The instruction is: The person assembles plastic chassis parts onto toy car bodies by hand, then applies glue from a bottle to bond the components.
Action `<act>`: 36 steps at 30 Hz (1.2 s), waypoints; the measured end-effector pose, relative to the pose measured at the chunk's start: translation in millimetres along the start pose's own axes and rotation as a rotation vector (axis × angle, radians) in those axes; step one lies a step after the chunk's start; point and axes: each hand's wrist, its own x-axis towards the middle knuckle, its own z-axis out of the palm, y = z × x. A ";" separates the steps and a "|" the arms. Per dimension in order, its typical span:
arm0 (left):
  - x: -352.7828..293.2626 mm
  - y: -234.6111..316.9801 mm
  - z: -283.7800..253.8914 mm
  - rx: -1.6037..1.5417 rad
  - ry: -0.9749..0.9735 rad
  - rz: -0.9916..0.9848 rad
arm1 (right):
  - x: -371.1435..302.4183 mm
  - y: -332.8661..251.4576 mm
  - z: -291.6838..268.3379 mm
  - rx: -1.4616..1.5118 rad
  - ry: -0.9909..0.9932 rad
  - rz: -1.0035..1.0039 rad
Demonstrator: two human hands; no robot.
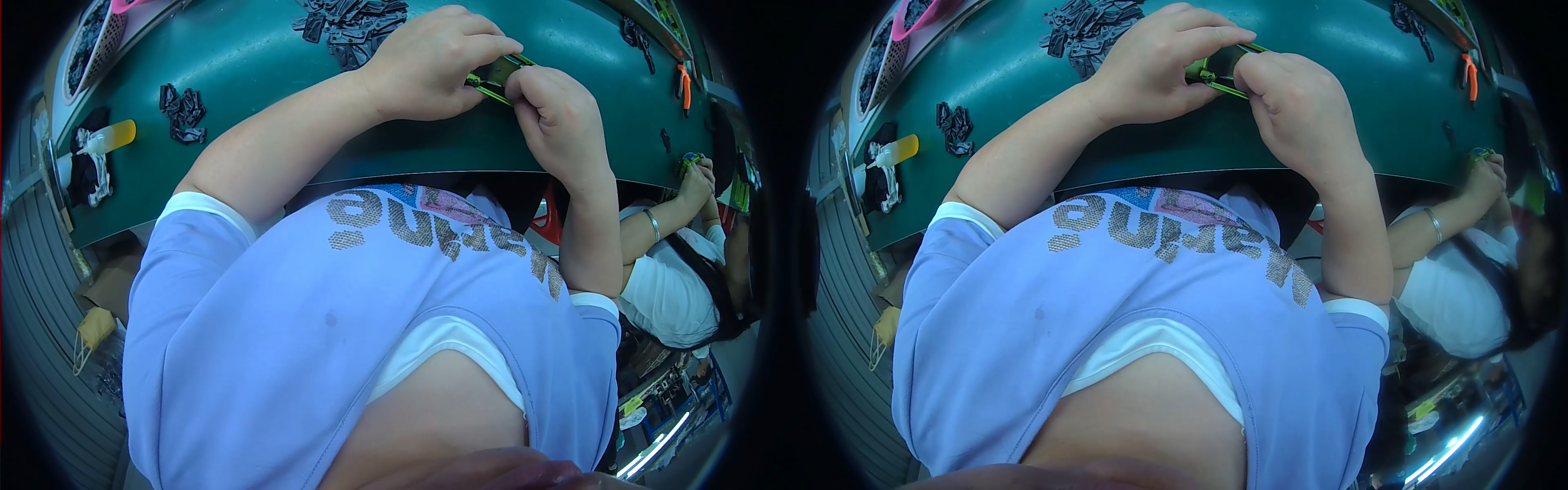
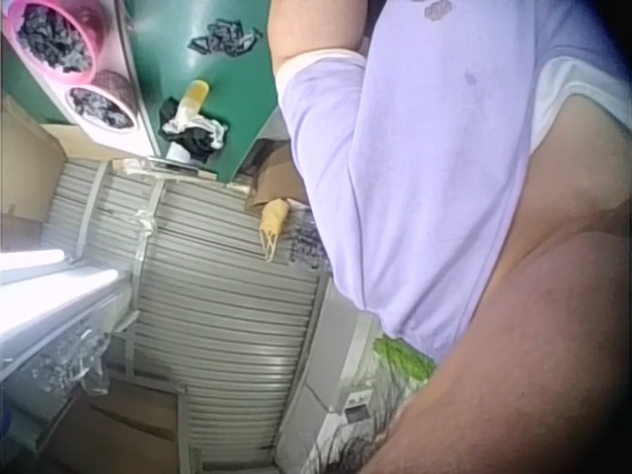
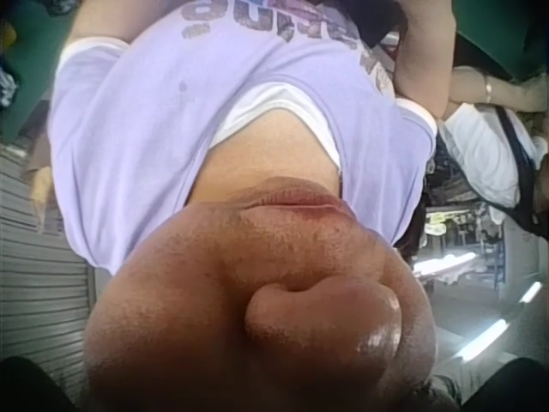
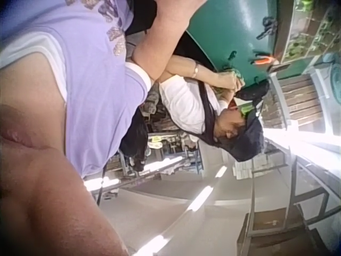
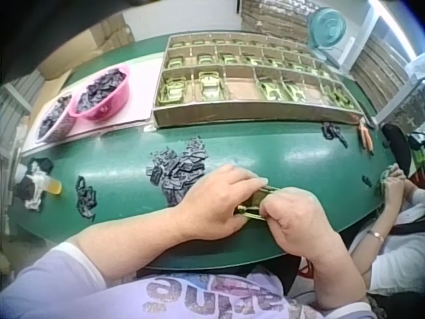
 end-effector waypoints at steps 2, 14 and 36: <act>-0.5 -0.3 -0.8 0.005 0.000 0.000 | 1.0 0.8 -0.7 0.026 -0.002 -0.016; -0.2 1.3 0.8 -0.025 0.012 0.009 | 1.9 8.5 -0.2 0.095 0.013 -0.172; -2.2 -4.0 12.1 0.286 0.057 0.123 | -13.1 -3.3 26.8 0.192 0.193 0.049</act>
